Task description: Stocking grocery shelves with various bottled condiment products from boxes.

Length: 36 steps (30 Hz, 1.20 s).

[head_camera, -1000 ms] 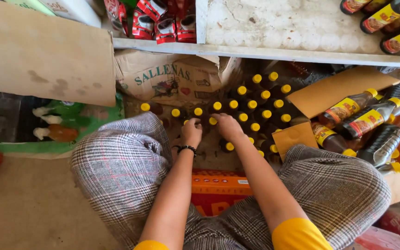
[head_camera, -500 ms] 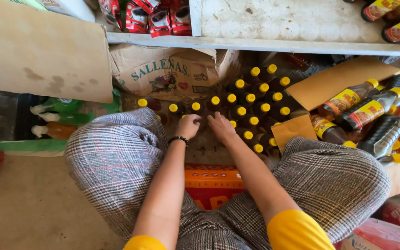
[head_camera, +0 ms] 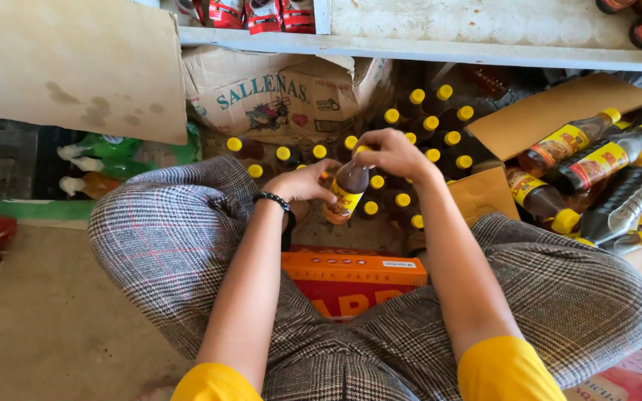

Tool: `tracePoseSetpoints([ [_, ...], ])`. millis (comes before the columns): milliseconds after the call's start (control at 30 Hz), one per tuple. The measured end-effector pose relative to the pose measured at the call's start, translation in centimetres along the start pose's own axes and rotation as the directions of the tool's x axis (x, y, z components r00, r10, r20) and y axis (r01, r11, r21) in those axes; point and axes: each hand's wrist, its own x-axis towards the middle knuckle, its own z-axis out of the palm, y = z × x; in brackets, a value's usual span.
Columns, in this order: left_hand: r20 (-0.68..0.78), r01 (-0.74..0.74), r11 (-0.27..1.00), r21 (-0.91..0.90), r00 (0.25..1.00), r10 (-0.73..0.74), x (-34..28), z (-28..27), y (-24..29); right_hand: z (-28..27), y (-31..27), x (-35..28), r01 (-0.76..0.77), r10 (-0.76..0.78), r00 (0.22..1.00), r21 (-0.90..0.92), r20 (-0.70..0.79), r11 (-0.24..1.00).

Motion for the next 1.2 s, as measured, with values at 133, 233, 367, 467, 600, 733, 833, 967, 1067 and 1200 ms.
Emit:
tracePoseSetpoints([
  [133, 0.039, -0.082, 0.937, -0.340, 0.994, 0.102, -2.3, -0.6, 1.7, -1.8, 1.4, -0.9, -0.020, 0.024, 1.000, 0.244, -0.013, 0.970],
  [233, 0.059, -0.073, 0.858, -0.508, 0.991, 0.120, -2.8, -0.5, 2.3, -2.1, 2.1, -1.2, -0.038, 0.066, 0.996, 0.399, -0.055, 0.916],
  [367, 0.082, -0.084, 0.879, -0.468, 0.987, 0.138, -2.5, 0.3, 2.8, -1.0, 6.0, 0.1, -0.064, 0.169, 0.980, 0.643, -0.102, 0.763],
  [467, 0.109, -0.041, 0.886, -0.462, 0.989, 0.103, -1.9, 0.6, 2.6, -0.1, 6.5, 0.3, -0.106, 0.250, 0.963, 0.722, -0.096, 0.684],
  [600, 0.167, 0.108, 0.873, -0.476, 0.985, -0.031, -1.9, 1.2, 3.0, 0.7, 5.2, 0.3, -0.246, 0.380, 0.924, 0.700, -0.039, 0.670],
  [733, 0.207, 0.176, 0.751, -0.636, 0.977, -0.054, 1.4, 2.8, -0.7, 0.9, 5.4, 0.5, -0.288, 0.366, 0.930, 0.640, 0.010, 0.713],
  [833, 0.140, 0.099, 0.670, -0.736, 0.990, 0.007, 3.7, 3.6, -3.4, 0.8, 5.4, 0.9, -0.299, 0.296, 0.949, 0.621, 0.112, 0.724],
  [967, -0.024, 0.026, 0.673, -0.739, 0.998, -0.065, 2.3, 4.1, -1.0, 1.3, 6.3, 1.5, -0.276, 0.249, 0.960, 0.554, 0.126, 0.785],
  [1067, -0.099, -0.062, 0.617, -0.785, 0.995, -0.025, 2.9, 3.8, -1.0, 1.0, 6.6, 1.8, -0.237, 0.235, 0.970, 0.489, 0.067, 0.839],
  [1200, -0.375, -0.208, 0.757, -0.620, 0.925, -0.053, 4.8, 2.7, 0.3, -1.5, 2.3, 1.5, -0.161, 0.176, 0.981, 0.169, -0.078, 0.972],
])
